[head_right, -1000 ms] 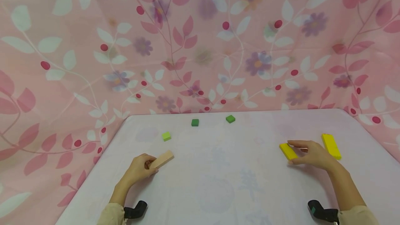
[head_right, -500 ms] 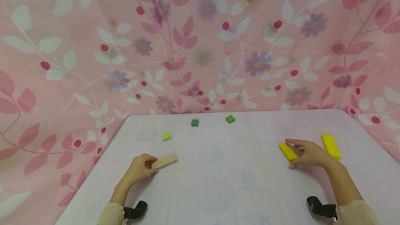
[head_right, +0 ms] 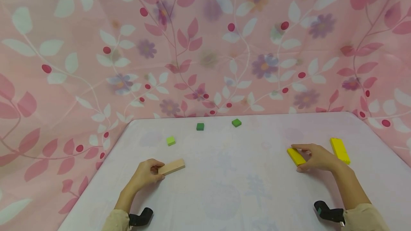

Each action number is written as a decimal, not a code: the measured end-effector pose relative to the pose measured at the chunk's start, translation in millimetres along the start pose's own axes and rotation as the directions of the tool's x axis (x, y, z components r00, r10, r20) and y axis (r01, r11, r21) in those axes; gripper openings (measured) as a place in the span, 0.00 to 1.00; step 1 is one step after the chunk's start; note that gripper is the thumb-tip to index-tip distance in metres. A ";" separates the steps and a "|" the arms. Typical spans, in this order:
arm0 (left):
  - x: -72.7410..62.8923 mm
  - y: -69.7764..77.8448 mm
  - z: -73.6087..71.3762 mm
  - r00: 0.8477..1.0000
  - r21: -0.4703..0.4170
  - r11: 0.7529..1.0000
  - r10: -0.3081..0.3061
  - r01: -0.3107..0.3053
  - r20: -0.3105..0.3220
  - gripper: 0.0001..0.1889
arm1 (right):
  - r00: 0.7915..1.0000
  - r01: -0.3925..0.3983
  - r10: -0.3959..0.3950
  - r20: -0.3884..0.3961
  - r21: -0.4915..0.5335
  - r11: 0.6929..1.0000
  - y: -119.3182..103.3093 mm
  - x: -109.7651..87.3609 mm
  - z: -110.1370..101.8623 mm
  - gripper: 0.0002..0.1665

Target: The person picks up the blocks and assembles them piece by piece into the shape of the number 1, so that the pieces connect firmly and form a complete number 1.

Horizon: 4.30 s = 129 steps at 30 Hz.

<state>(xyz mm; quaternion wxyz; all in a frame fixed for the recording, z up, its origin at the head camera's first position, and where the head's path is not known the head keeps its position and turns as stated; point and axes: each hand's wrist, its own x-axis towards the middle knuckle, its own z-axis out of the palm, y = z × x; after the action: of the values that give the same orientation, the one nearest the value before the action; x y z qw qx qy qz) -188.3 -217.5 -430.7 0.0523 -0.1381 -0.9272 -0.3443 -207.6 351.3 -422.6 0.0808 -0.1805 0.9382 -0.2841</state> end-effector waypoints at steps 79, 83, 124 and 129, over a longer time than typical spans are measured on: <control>8.6 18.5 31.4 0.980 -0.031 0.979 0.201 -0.201 -0.008 0.15 | 0.973 -0.094 0.093 -0.213 0.008 0.996 9.9 -4.1 19.3 0.41; 11.3 22.4 33.0 0.972 -0.046 0.970 0.237 -0.237 -0.012 0.15 | 0.971 -0.089 0.087 -0.224 0.001 0.996 10.9 -3.9 19.7 0.40; 23.3 54.4 45.8 0.954 -0.053 0.957 0.289 -0.285 0.078 0.15 | 0.962 -0.153 0.155 -0.226 0.026 0.988 9.9 -5.6 19.9 0.44; 24.9 58.7 46.8 0.952 -0.049 0.956 0.294 -0.290 0.086 0.15 | 0.962 -0.152 0.154 -0.225 0.028 0.988 10.4 -5.7 19.9 0.44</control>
<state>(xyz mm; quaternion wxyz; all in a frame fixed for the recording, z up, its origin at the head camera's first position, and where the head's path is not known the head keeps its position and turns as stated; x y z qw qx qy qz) -195.1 -138.9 -424.8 0.0572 -0.2904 -0.8916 -0.3427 -200.3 351.5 -444.7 -0.0038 -0.0735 0.9508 -0.3008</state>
